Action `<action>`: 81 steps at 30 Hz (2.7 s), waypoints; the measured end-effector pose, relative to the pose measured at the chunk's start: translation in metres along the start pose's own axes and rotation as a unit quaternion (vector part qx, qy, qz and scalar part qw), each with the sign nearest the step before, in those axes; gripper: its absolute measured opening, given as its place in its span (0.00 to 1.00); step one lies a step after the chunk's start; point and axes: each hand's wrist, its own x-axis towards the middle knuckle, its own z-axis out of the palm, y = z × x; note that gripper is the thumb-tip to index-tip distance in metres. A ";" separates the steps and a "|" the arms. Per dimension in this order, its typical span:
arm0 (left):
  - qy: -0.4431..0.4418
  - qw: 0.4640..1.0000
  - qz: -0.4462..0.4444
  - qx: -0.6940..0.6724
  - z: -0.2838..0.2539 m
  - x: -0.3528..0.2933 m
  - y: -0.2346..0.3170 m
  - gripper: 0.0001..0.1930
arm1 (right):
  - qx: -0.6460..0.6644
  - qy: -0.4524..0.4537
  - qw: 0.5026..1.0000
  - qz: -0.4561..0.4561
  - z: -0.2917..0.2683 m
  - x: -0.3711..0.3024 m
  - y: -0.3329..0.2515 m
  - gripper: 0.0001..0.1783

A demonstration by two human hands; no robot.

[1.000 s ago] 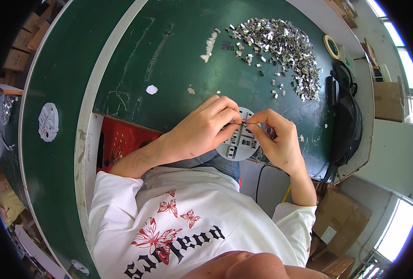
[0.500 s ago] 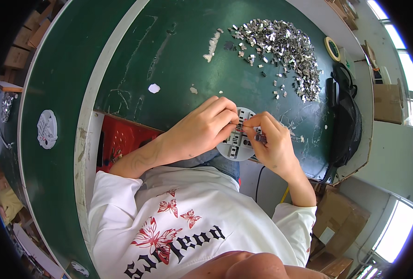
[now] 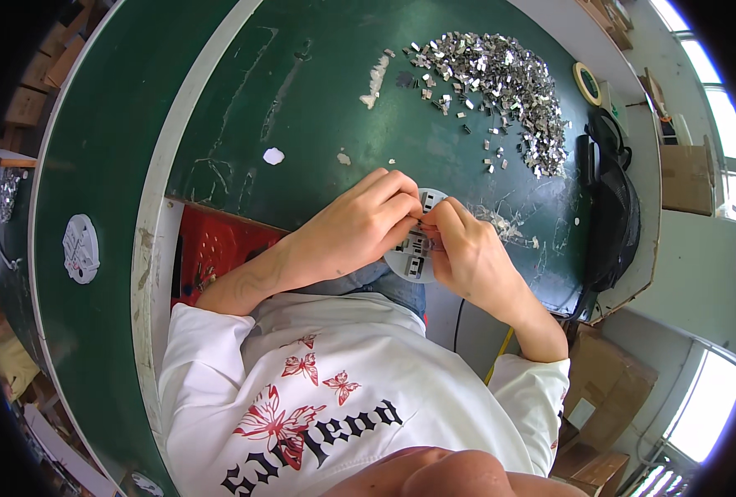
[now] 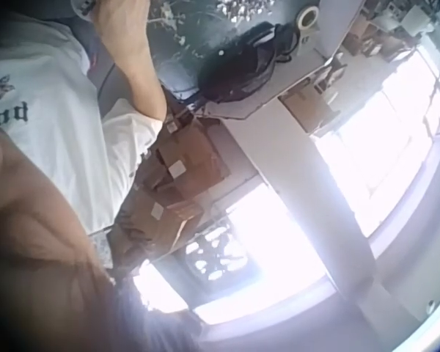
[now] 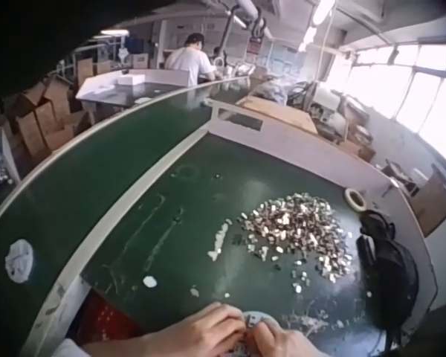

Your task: Manually assembling small metal components onto a circular template on a workbench.

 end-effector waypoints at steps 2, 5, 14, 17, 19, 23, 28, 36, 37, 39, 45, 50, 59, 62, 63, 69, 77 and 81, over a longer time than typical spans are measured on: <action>-0.015 1.000 -0.008 -0.007 0.001 -0.002 -0.002 0.10 | 0.043 0.022 0.999 0.008 -0.001 0.002 0.001 0.09; -0.037 0.999 -0.028 -0.026 -0.006 -0.005 0.000 0.16 | 0.131 0.061 0.989 0.024 -0.006 0.003 0.001 0.04; -0.115 0.992 -0.038 0.037 0.002 -0.012 0.006 0.55 | 0.623 0.225 0.747 -0.057 -0.012 0.020 0.009 0.27; -0.125 0.990 -0.043 0.054 0.005 -0.014 0.006 0.57 | 0.645 0.210 0.730 -0.076 0.000 0.025 0.009 0.29; -0.118 0.991 -0.045 0.054 0.006 -0.013 0.006 0.56 | 0.646 0.202 0.733 -0.070 0.002 0.026 0.009 0.30; -0.115 0.991 -0.049 0.056 0.007 -0.013 0.004 0.56 | 0.649 0.191 0.734 -0.069 0.008 0.029 0.011 0.29; -0.116 0.991 -0.046 0.049 0.006 -0.013 0.006 0.56 | 0.575 0.207 0.789 -0.057 0.014 0.028 0.005 0.28; -0.104 0.993 -0.046 0.041 0.005 -0.012 0.004 0.54 | 0.649 0.214 0.720 -0.118 -0.002 0.034 0.020 0.21; -0.097 0.993 -0.054 0.041 0.006 -0.013 0.004 0.54 | 0.649 0.213 0.721 -0.118 -0.014 0.033 0.020 0.21; -0.079 0.993 -0.075 0.044 0.006 -0.019 0.007 0.54 | 0.363 0.232 0.887 0.168 -0.042 0.040 0.018 0.14; -0.080 0.994 -0.057 0.047 0.008 -0.016 0.005 0.54 | -0.019 0.258 0.965 0.041 -0.012 0.061 0.094 0.06; -0.064 0.996 -0.056 0.032 0.007 -0.016 0.004 0.50 | 0.048 0.196 0.965 0.166 -0.015 0.052 0.087 0.08; 0.059 0.996 -0.062 -0.018 0.018 -0.009 0.003 0.14 | 0.169 0.168 0.962 0.130 -0.016 0.007 0.019 0.07; 0.071 0.995 -0.062 -0.012 0.021 -0.006 0.004 0.09 | 0.162 0.193 0.963 0.094 -0.005 -0.004 0.013 0.08; 0.078 0.995 -0.062 -0.008 0.022 -0.006 0.005 0.07 | 0.158 0.205 0.963 0.075 -0.002 -0.007 0.012 0.08; 0.081 0.995 -0.058 -0.007 0.021 -0.003 0.006 0.07 | 0.080 0.252 0.964 0.023 0.009 -0.019 0.007 0.10; 0.083 0.995 -0.053 -0.005 0.022 -0.004 0.005 0.07 | -0.014 0.265 0.963 -0.051 0.014 -0.018 0.004 0.11; 0.078 0.996 -0.050 -0.003 0.020 -0.004 0.006 0.07 | -0.018 0.252 0.966 -0.062 0.013 -0.019 0.005 0.12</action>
